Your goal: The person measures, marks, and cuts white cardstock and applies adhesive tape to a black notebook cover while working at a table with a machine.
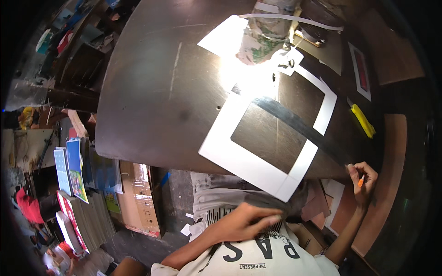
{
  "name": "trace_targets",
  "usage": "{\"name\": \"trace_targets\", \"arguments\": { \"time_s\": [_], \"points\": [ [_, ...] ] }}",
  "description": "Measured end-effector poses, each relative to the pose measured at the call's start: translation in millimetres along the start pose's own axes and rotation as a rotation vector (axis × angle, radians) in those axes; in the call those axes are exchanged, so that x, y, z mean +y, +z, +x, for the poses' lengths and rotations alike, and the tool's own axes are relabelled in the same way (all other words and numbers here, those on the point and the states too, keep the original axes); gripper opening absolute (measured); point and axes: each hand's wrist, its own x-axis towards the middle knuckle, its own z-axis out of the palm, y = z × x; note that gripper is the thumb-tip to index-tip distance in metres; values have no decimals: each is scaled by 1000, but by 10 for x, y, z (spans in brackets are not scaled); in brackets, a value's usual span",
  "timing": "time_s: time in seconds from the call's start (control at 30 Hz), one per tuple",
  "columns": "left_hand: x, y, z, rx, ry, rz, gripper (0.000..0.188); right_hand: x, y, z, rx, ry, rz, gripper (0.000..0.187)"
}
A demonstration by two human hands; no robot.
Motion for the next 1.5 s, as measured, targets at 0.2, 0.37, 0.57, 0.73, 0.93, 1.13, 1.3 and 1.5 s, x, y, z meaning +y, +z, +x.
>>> {"name": "trace_targets", "arguments": {
  "time_s": [0.2,0.37,0.57,0.73,0.93,1.13,1.3,1.5],
  "points": [
    [360,-745,234,574,374,1190,57,104,-259,-408,60,154,-82,35],
    [175,-580,151,461,-24,1325,73,165,-271,-369,38,77,-196,38],
    [124,-494,67,589,-102,1257,77,337,-286,-106,2,-124,-242,41],
    [99,-505,51,601,-78,1242,77,257,-226,118,36,-233,-294,41],
    [86,-493,91,626,-56,1227,77,469,-284,167,-27,-327,-434,40],
    [114,-536,38,650,-52,1175,77,717,-219,165,-1,-528,-379,54],
    [134,-505,-112,797,-93,1075,79,1086,-209,20,-23,-537,-365,49],
    [-95,-358,-578,1233,149,865,45,1161,-247,41,-52,-526,-348,48]
  ]
}}
